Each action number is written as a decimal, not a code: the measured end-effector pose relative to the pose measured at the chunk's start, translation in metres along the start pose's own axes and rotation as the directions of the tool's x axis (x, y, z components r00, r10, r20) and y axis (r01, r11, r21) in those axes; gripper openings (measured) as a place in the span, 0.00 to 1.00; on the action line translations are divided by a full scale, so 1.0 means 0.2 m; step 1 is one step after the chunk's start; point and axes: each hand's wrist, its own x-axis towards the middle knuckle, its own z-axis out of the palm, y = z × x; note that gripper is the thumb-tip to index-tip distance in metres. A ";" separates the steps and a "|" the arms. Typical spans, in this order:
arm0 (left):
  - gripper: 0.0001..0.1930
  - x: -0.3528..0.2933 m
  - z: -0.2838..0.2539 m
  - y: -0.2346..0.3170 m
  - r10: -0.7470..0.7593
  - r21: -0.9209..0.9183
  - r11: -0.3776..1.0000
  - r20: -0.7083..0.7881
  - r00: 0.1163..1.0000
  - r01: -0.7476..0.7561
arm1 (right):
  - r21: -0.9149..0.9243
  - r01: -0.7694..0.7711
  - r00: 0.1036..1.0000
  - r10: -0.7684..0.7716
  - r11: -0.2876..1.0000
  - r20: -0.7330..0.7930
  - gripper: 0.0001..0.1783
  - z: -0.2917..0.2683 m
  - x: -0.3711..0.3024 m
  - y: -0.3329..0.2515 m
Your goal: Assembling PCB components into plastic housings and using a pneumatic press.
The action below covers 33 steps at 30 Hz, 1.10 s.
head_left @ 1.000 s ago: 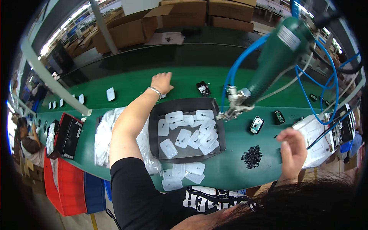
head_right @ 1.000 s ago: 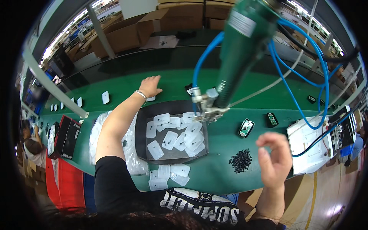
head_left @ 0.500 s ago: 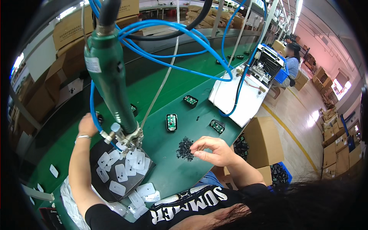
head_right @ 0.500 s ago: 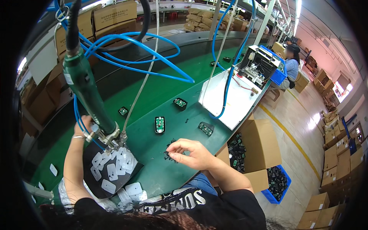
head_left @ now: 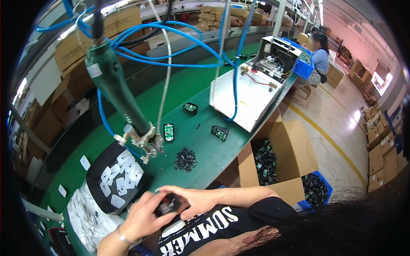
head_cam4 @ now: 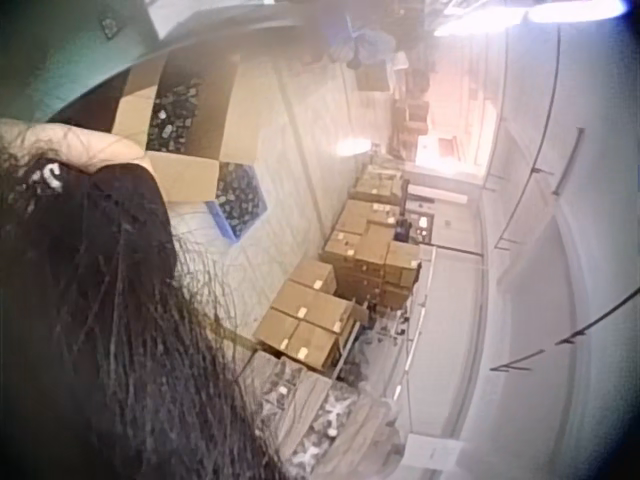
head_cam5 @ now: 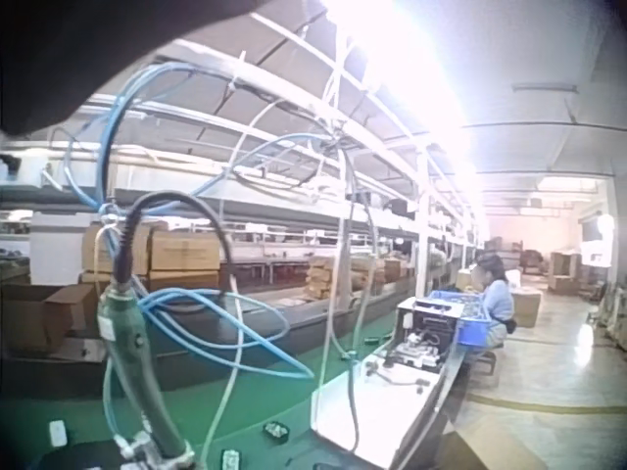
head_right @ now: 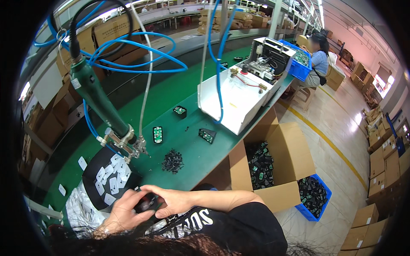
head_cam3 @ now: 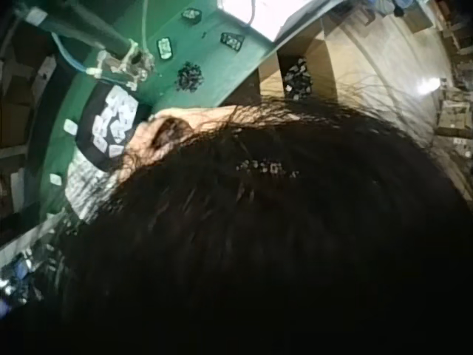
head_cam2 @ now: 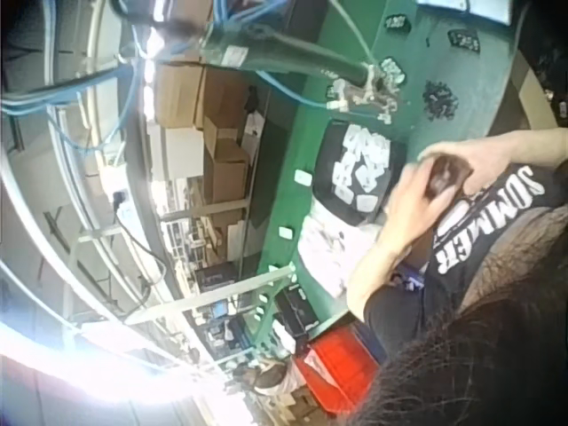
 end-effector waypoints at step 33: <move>0.23 0.39 0.46 0.28 0.008 -0.330 0.940 0.266 0.964 0.083 | -0.205 0.197 -0.323 -0.134 0.959 -0.937 0.16 -1.85 -2.14 -0.27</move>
